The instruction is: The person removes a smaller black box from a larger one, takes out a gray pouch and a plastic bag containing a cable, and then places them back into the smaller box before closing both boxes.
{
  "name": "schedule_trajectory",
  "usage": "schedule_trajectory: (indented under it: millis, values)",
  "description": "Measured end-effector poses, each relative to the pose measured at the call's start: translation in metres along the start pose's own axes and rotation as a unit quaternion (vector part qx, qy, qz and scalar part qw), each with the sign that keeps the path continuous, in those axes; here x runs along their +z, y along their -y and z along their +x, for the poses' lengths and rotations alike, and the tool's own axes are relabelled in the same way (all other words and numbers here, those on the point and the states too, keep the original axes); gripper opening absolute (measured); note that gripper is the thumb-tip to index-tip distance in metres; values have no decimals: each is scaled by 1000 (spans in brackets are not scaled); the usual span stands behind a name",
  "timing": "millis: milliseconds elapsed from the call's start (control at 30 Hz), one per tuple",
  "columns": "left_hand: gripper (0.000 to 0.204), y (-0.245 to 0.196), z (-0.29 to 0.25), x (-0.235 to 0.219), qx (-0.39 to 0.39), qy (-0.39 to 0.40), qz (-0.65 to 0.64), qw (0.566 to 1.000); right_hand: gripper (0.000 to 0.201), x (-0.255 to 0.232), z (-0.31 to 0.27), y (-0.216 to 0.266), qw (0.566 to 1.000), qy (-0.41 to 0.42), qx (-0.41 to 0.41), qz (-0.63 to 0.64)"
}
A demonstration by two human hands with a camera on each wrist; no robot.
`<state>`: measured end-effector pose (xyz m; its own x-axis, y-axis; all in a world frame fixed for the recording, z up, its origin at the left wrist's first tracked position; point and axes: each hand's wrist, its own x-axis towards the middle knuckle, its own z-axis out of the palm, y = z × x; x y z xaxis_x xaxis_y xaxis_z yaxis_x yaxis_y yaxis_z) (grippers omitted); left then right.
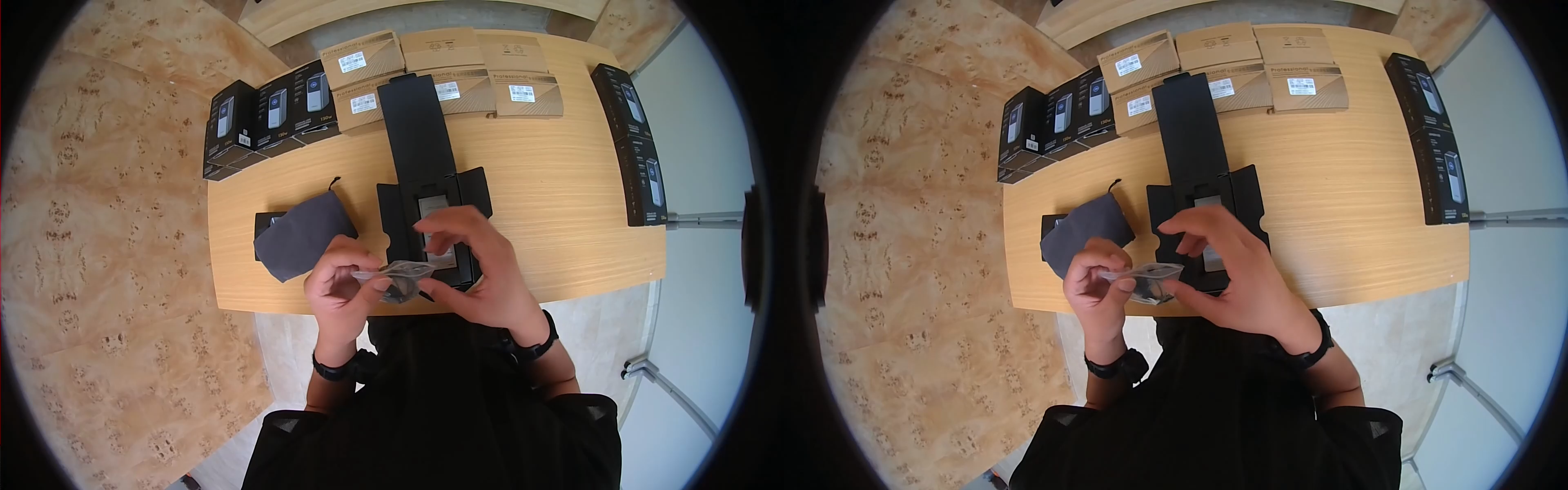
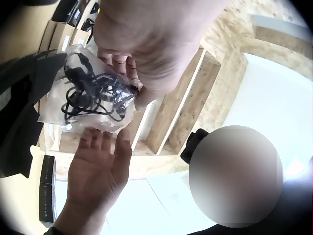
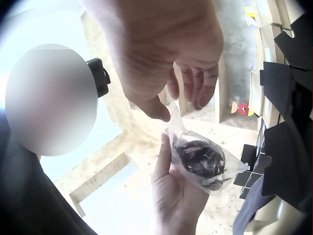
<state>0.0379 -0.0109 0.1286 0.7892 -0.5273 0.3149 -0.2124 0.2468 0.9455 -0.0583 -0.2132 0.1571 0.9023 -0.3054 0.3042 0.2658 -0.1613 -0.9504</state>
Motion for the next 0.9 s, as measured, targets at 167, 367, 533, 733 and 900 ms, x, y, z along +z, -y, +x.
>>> schedule_trajectory:
  millis: [167, 367, 533, 733, 900]
  values:
    - [31, 5, -1, 0, -6, 10, -13, 1000, 18, 1, -8, -27, 997, 58, 2, 44]
    - [45, -5, 6, 6, -124, 80, -38, 988, 12, 4, -15, -29, 977, -2, 125, 174]
    - [35, 3, 1, 9, -123, 86, 24, 988, 12, 7, -15, -32, 979, -13, 123, 161]
    - [18, 13, -2, 10, -125, 44, 62, 989, 13, 10, -16, -34, 981, -20, 131, 138]
    - [12, 8, 0, 12, -131, 24, 75, 988, 16, 12, -17, -37, 976, -26, 147, 156]
